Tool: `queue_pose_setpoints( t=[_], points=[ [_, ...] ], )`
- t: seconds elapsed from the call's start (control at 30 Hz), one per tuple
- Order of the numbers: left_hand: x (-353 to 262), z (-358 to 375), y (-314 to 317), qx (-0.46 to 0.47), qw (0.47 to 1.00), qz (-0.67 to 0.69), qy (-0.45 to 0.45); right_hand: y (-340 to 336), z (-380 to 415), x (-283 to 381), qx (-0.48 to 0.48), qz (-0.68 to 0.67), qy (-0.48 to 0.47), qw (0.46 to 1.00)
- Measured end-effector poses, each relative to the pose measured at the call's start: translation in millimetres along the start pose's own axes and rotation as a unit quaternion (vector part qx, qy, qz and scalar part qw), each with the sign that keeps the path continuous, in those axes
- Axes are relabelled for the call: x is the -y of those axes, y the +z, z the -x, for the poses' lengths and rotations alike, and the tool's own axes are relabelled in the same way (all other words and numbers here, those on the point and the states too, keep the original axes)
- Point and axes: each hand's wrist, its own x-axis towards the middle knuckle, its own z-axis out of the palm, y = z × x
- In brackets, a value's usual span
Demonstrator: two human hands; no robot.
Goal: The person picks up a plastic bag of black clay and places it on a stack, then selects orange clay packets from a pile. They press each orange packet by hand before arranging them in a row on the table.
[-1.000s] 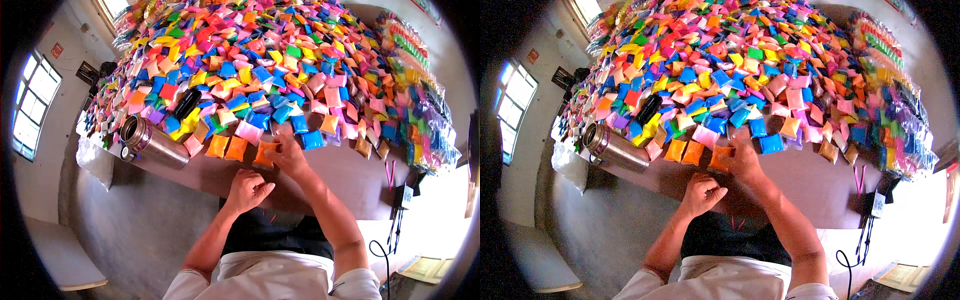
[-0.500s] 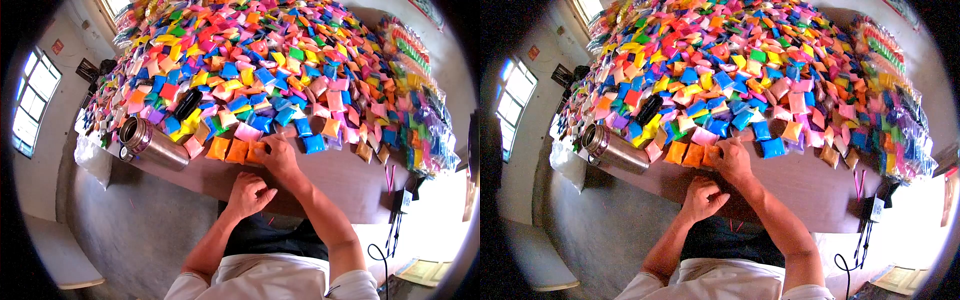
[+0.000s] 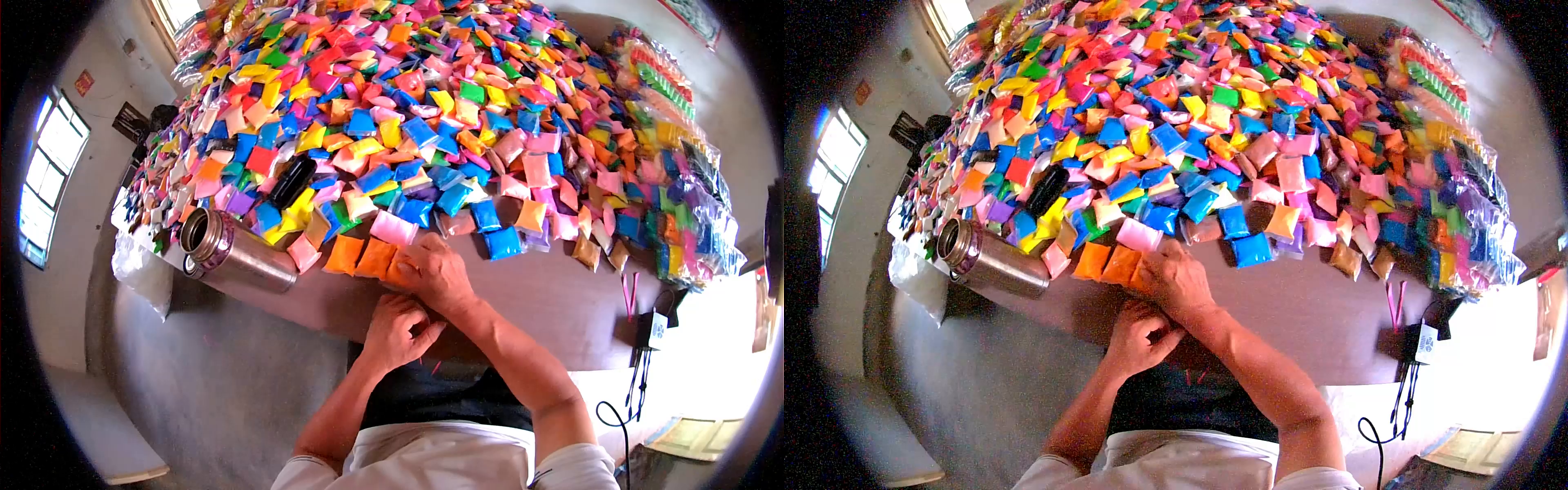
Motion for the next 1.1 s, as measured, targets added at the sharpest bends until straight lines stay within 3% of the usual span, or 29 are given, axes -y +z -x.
queue_pose_setpoints(
  t=[0.13, 0.33, 0.47, 0.53, 0.63, 0.7, 0.77, 0.8, 0.83, 0.9, 0.93, 0.97, 1.03, 1.07, 1.1],
  points=[
    [-3.7, -1.7, -4.2, 0.012, 0.999, -0.033, 0.007, -1.0, -2.3, -8.3, 0.024, -0.038, -0.028, 0.999],
    [-1.8, -1.0, -4.3, 0.021, 0.999, -0.031, 0.009, -11.2, -11.9, -13.3, -0.038, -0.018, 0.004, 0.999],
    [-5.7, -3.3, -5.8, 0.008, 0.999, -0.039, 0.008, -43.9, -62.5, -35.0, -0.215, 0.039, -0.043, 0.975],
    [-6.3, -4.9, -6.1, 0.002, 0.999, -0.049, 0.019, -57.4, -92.9, -54.2, -0.258, 0.053, -0.045, 0.964],
    [-6.9, -6.0, -6.9, 0.001, 0.999, -0.034, 0.022, -60.8, -131.8, -89.1, -0.240, 0.097, -0.004, 0.966],
    [-3.2, -3.5, -5.8, 0.003, 1.000, -0.022, 0.021, -61.1, -151.0, -109.2, -0.233, 0.240, -0.009, 0.942],
    [0.6, -0.4, -4.5, 0.012, 1.000, -0.001, 0.001, -67.4, -153.8, -113.1, -0.098, 0.251, 0.060, 0.961],
    [-1.4, -0.4, -3.5, 0.005, 1.000, -0.015, 0.000, -74.1, -154.5, -110.3, -0.081, 0.308, 0.049, 0.947],
    [-2.6, 0.7, -3.3, -0.002, 1.000, -0.028, -0.003, -76.1, -155.6, -112.8, -0.079, 0.306, 0.048, 0.948],
    [-0.3, 1.3, -4.4, 0.001, 1.000, -0.020, -0.008, -81.7, -158.6, -112.3, -0.129, 0.173, 0.064, 0.974],
    [0.2, 1.7, -4.0, 0.005, 1.000, -0.011, -0.014, -82.5, -151.5, -112.2, -0.178, 0.112, 0.025, 0.977],
    [-1.1, 0.8, -5.0, 0.004, 1.000, -0.010, -0.014, -88.5, -143.6, -105.2, -0.177, 0.114, 0.024, 0.977],
    [-5.5, -1.9, -7.9, -0.006, 1.000, 0.014, -0.014, -100.8, -124.5, -94.3, -0.149, -0.016, 0.018, 0.989],
    [-4.3, -2.6, -7.5, -0.004, 1.000, 0.018, -0.013, -102.5, -114.5, -94.1, -0.147, 0.008, 0.028, 0.989],
    [-2.4, -1.8, -7.2, 0.001, 1.000, 0.010, -0.009, -100.6, -107.4, -93.8, -0.119, -0.047, 0.088, 0.988]
  ],
)
